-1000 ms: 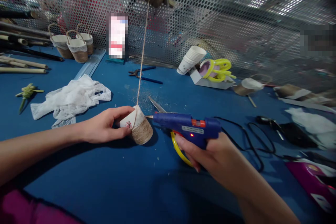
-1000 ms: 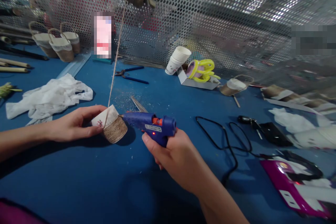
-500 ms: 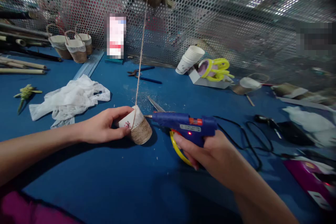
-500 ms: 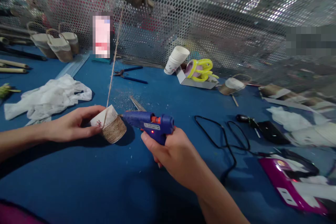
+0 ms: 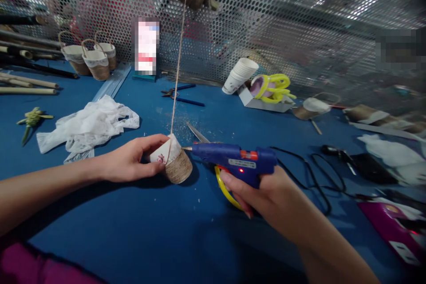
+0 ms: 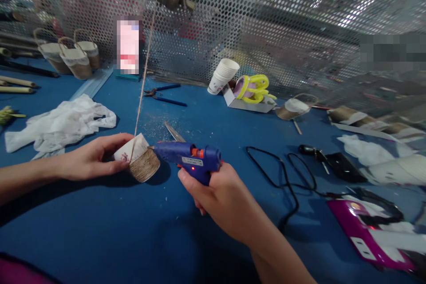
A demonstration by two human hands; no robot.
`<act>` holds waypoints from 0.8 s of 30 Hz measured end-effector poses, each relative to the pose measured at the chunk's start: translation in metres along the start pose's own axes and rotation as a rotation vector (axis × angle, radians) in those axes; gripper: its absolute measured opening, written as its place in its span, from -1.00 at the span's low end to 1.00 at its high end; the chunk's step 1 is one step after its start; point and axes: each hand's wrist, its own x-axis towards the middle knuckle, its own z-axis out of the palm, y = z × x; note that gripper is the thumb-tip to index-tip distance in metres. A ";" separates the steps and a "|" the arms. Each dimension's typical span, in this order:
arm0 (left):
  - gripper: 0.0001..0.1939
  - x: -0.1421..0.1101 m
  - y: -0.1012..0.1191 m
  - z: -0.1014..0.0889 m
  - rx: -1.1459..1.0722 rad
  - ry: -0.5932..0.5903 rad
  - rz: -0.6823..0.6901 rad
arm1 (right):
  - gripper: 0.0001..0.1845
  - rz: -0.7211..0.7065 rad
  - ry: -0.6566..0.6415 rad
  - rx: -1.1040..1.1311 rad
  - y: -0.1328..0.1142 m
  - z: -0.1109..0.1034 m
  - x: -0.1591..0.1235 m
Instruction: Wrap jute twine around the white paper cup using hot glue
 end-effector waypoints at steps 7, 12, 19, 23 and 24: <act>-0.64 0.000 -0.001 0.000 -0.024 -0.008 0.000 | -0.54 0.003 0.027 -0.019 -0.002 0.000 -0.001; -0.64 0.000 -0.002 0.000 -0.023 -0.008 0.000 | -0.56 0.009 0.037 -0.024 0.000 0.002 -0.003; -0.63 0.000 -0.002 0.000 -0.066 -0.015 -0.013 | -0.60 -0.007 0.000 -0.084 -0.001 0.008 -0.010; -0.63 0.000 -0.002 0.001 -0.052 -0.012 -0.004 | -0.53 -0.067 0.037 -0.193 0.000 0.011 -0.012; -0.63 0.000 -0.002 0.001 -0.049 -0.011 0.005 | -0.55 -0.085 0.041 -0.203 0.000 0.012 -0.012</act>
